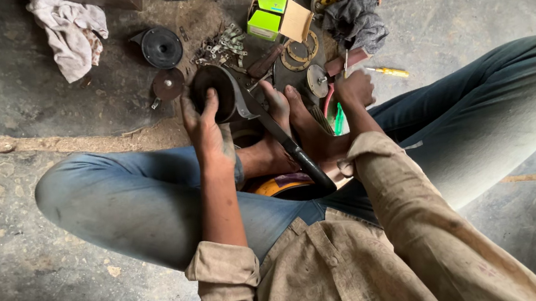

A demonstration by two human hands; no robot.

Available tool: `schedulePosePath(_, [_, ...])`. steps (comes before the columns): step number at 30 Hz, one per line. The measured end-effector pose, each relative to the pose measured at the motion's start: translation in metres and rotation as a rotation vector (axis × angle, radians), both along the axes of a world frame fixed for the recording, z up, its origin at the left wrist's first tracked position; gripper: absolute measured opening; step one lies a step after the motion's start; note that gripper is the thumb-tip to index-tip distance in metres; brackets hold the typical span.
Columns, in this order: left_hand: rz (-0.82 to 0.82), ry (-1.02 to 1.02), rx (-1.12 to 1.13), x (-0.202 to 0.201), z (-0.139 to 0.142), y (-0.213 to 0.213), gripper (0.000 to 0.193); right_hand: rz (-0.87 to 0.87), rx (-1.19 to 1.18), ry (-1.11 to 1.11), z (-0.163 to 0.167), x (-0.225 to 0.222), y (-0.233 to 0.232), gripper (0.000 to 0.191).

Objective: The person sits on the workshop floor and works on a small motor-like housing, scraping and cleaning its parts with a screwdriver-like tool. They then fit a circular gasket ring onto the round housing and press the parts together by hand.

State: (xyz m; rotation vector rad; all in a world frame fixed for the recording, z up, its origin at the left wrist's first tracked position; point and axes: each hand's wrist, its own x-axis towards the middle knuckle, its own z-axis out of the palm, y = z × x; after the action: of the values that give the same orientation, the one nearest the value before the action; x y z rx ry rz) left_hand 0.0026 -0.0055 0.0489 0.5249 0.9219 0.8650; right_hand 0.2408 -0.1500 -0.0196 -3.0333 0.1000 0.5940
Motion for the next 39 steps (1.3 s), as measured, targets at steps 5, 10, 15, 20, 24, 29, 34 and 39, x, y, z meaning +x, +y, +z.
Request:
schedulePosePath(5, [0.001,0.045,-0.048,0.007,-0.011,0.000,0.048,0.228,0.644,0.123,-0.008,-0.005,0.007,0.067])
schedulePosePath(10, [-0.057,0.065,0.089,0.010,-0.020,-0.003,0.048,0.554,0.443,0.104,-0.015,-0.023,0.010,0.078])
schedulePosePath(15, [-0.099,-0.022,0.160,0.014,-0.020,-0.007,0.052,0.441,0.380,0.124,-0.016,-0.022,0.011,0.073])
schedulePosePath(20, [-0.127,-0.029,0.193,0.016,-0.022,-0.007,0.050,0.407,0.430,0.147,-0.018,-0.016,0.013,0.069])
schedulePosePath(24, [-0.112,0.080,0.196,0.013,-0.021,-0.005,0.041,0.401,0.428,0.160,-0.017,-0.016,0.015,0.071])
schedulePosePath(29, [-0.122,0.192,-0.026,0.008,-0.019,0.000,0.048,0.223,0.552,0.116,-0.013,-0.007,0.019,0.044])
schedulePosePath(34, [-0.049,0.338,-0.105,0.008,-0.019,0.005,0.056,0.261,0.622,0.012,-0.010,0.006,0.027,0.032])
schedulePosePath(39, [-0.019,0.237,-0.141,0.011,-0.020,0.008,0.053,0.471,0.738,-0.080,-0.006,0.001,0.031,0.027])
